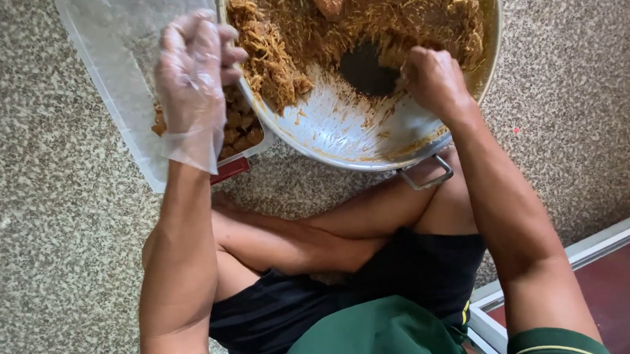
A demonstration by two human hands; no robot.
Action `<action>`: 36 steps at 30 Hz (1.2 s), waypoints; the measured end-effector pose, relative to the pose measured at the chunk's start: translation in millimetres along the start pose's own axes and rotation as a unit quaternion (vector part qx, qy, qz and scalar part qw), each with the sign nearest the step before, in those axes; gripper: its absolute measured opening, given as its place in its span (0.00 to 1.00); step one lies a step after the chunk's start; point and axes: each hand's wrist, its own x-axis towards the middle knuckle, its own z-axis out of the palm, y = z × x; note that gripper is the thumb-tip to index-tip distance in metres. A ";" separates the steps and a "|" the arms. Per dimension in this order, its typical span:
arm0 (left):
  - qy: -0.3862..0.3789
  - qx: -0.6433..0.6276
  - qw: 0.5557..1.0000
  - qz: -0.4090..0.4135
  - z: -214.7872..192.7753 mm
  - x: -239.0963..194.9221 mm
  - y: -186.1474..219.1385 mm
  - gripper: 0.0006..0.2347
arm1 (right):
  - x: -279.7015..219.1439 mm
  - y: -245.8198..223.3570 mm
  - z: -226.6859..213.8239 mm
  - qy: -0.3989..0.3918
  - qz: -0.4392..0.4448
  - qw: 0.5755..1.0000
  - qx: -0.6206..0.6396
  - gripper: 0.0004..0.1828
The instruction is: Scooping a fibrous food mixture from a large metal bowl into a plastic container using a spoon and hands.
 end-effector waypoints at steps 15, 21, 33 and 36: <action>-0.157 0.110 0.978 -0.084 99.8 -48.6 -53.2 0.30 | -87.1 -106.8 -50.1 0.095 -0.089 0.953 0.275 0.07; -0.141 0.067 0.980 -0.122 101.6 -46.7 -59.7 0.12 | -91.5 -104.4 -50.0 0.146 -0.056 0.967 0.203 0.03; -0.119 0.054 0.986 -0.107 100.5 -40.9 -46.2 0.12 | -96.0 -108.0 -55.7 0.176 -0.081 0.951 0.239 0.03; -0.110 0.073 0.990 -0.054 97.9 -44.8 -51.6 0.15 | -95.8 -112.8 -56.3 0.196 -0.095 0.951 0.218 0.03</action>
